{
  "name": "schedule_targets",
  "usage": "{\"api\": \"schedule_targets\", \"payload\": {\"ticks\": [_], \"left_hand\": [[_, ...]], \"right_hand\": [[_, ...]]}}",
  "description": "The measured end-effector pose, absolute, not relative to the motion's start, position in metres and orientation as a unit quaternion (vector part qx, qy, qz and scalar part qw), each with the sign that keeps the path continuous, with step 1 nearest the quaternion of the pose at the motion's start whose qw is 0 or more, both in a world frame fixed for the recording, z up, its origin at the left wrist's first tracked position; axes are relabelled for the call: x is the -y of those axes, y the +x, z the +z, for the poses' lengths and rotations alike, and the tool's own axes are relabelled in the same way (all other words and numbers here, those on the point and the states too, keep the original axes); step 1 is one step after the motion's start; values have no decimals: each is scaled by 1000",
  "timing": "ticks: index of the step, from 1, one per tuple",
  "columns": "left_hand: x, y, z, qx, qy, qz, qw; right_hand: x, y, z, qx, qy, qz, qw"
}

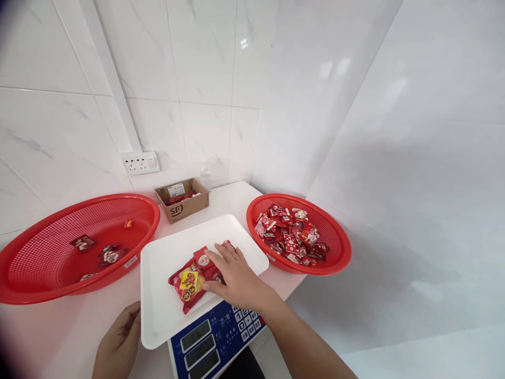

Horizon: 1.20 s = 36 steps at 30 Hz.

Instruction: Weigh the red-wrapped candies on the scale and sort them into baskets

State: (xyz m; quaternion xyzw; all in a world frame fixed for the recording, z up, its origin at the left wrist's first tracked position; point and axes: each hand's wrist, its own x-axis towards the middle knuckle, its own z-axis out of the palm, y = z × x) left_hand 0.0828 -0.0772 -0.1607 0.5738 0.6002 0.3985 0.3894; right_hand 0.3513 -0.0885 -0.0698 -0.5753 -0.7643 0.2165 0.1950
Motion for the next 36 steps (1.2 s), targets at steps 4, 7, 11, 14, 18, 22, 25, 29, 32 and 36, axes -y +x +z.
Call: {"api": "schedule_targets", "payload": {"ticks": [4,7,11,14,18,22,25,29,32,36], "left_hand": [[78,82,-160,-603,572,393,393],[77,83,-159,-600,569,396,400],[77,82,-158,-598,569,393,405],[77,81,-159,-596,577,383,408],[77,79,-162,-590,584,381,408],[77,79,-164,-593,591,370,402],[78,79,-163,-596,596,361,399],[78,79,-163,-597,598,363,392],[78,79,-162,-597,597,363,394],[79,80,-163,-594,602,353,401]], "right_hand": [[84,339,-67,777,-567,216,168],[79,329,-67,787,-558,214,156],[76,321,-67,794,-555,202,142],[75,319,-64,802,-550,195,127],[71,319,-63,809,-544,193,112],[63,322,-64,808,-544,194,116],[59,327,-64,804,-549,196,114],[62,342,-58,794,-560,195,130],[69,355,-55,773,-584,203,142],[81,366,-55,749,-608,188,184]]}}
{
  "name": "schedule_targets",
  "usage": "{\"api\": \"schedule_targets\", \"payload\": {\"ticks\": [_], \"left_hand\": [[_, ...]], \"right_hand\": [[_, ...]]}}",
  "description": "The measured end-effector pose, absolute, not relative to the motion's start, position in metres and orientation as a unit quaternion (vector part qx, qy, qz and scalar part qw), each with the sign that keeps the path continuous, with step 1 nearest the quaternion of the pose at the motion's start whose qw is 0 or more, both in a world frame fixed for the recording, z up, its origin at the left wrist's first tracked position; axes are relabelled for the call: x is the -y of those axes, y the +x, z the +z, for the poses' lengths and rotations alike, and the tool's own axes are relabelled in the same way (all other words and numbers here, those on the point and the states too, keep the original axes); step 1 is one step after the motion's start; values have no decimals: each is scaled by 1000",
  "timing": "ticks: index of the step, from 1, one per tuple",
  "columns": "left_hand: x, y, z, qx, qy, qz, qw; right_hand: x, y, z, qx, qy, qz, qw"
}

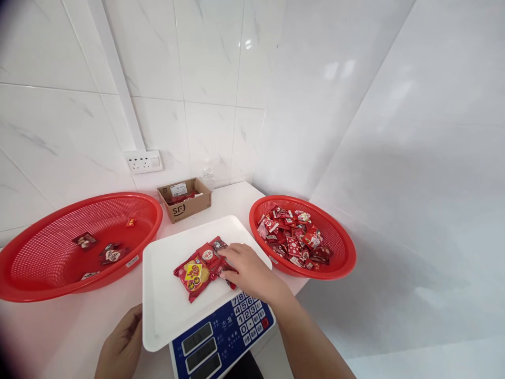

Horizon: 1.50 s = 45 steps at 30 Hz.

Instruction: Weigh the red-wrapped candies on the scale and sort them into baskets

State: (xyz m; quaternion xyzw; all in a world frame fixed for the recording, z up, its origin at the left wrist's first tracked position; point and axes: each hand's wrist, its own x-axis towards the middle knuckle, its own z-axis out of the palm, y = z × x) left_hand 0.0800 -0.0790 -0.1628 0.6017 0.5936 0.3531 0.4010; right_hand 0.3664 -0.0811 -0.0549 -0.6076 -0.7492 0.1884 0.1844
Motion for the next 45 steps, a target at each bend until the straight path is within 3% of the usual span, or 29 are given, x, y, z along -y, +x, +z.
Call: {"api": "schedule_targets", "payload": {"ticks": [14,21,35,41,45], "left_hand": [[79,80,-164,-595,604,344,403],[80,80,-164,-587,607,348,407],[81,86,-157,-578,582,382,426],[80,85,-162,-574,581,380,435],[80,83,-165,-567,583,380,441]], "right_hand": [[83,367,-60,776,-559,176,234],[82,368,-68,732,-609,164,257],[81,360,-57,739,-577,237,255],[78,358,-63,730,-577,214,296],[76,351,-63,736,-585,219,262]]}}
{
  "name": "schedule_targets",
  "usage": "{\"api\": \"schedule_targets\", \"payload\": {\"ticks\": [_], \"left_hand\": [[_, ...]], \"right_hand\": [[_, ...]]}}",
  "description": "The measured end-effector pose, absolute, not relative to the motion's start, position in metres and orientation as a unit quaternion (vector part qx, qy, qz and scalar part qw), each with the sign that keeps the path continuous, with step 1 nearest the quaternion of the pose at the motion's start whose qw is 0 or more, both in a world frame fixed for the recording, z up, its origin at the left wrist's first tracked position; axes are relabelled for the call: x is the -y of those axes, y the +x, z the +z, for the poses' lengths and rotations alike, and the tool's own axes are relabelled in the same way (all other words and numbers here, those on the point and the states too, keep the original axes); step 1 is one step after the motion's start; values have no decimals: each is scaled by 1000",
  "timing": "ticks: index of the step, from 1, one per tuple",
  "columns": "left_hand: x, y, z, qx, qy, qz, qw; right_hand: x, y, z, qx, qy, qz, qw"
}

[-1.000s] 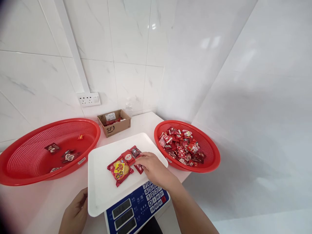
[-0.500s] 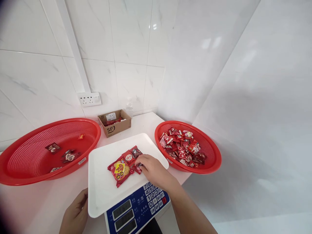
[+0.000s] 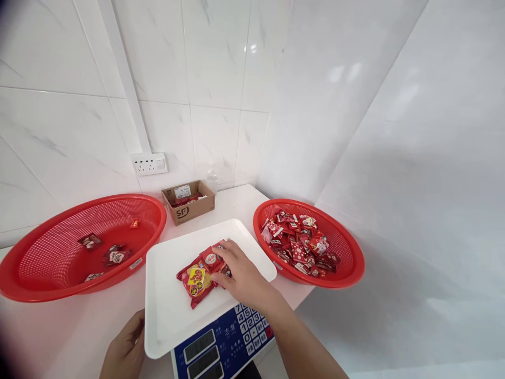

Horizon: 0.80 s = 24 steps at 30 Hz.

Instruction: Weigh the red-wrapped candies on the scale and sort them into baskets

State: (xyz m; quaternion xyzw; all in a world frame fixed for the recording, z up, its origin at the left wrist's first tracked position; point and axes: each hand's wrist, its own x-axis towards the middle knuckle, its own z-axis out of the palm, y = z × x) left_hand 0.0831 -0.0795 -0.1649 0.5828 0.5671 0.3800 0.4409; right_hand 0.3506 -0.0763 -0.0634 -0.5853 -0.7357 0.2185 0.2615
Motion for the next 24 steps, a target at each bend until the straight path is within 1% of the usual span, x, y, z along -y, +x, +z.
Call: {"api": "schedule_targets", "payload": {"ticks": [4,7,11,15,17,19,21,24], "left_hand": [[79,82,-164,-565,586,377,443],[79,83,-163,-565,578,385,446],[79,85,-163,-561,571,392,454],[79,84,-163,-564,575,388,448],[79,84,-163,-567,578,383,444],[78,83,-162,-570,578,380,443],[78,84,-160,-575,574,381,441],[79,85,-158,-580,566,388,440]], "right_hand": [[72,338,-60,773,-573,208,175],[66,331,-62,787,-568,198,135],[57,328,-68,782,-579,203,109],[52,328,-70,778,-588,187,118],[54,328,-69,777,-581,193,146],[61,331,-68,765,-573,204,210],[71,339,-69,728,-576,202,311],[92,361,-80,614,-601,150,490]]}}
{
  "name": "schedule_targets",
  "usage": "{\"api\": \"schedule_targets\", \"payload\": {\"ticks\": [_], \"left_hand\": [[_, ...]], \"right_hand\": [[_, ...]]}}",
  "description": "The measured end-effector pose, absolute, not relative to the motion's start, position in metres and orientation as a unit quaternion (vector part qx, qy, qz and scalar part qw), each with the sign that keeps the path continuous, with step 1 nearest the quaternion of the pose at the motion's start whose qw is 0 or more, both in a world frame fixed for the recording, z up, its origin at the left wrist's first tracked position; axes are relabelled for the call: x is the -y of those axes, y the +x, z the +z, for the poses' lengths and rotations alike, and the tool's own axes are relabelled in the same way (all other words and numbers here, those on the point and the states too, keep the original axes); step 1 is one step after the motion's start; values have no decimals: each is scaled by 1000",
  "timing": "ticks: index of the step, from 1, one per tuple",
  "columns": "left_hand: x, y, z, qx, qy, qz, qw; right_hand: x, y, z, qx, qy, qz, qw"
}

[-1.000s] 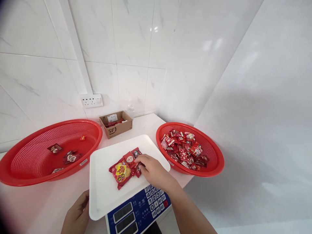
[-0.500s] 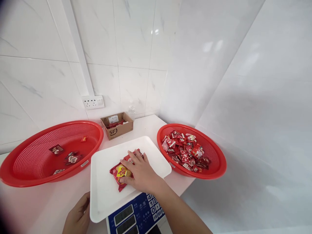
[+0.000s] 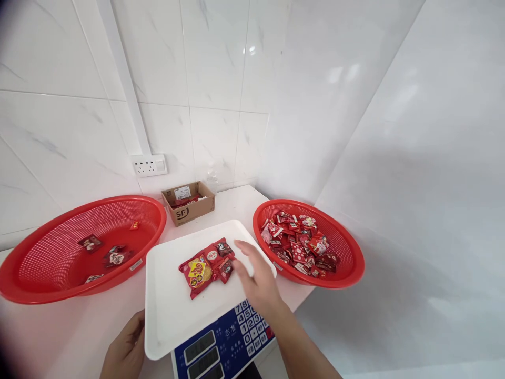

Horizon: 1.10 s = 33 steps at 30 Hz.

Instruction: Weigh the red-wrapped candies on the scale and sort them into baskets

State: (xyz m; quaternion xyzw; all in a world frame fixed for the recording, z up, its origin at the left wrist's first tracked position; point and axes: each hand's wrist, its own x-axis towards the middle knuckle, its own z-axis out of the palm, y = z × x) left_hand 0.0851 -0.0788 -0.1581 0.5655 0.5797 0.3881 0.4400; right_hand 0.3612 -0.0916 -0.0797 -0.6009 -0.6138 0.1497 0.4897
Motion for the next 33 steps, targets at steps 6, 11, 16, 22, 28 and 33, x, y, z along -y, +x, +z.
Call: {"api": "schedule_targets", "payload": {"ticks": [6,11,16,22,28,33], "left_hand": [[81,87,-159,-585,560,395,434],[81,86,-154,-638,511,440,373],[81,79,-146,-681,454,493,296],[86,87,-122,-655,471,544,230],[88,110,-98,-558,659,492,107],[84,118,-87,-481,759,438,-19]], "right_hand": [[136,409,-127,377,-663,54,644],[148,422,-173,394,-722,132,553],[123,425,-185,457,-757,193,425],[98,435,-180,510,-777,172,325],[105,436,-192,503,-794,181,288],[109,437,-188,513,-780,187,306]]}}
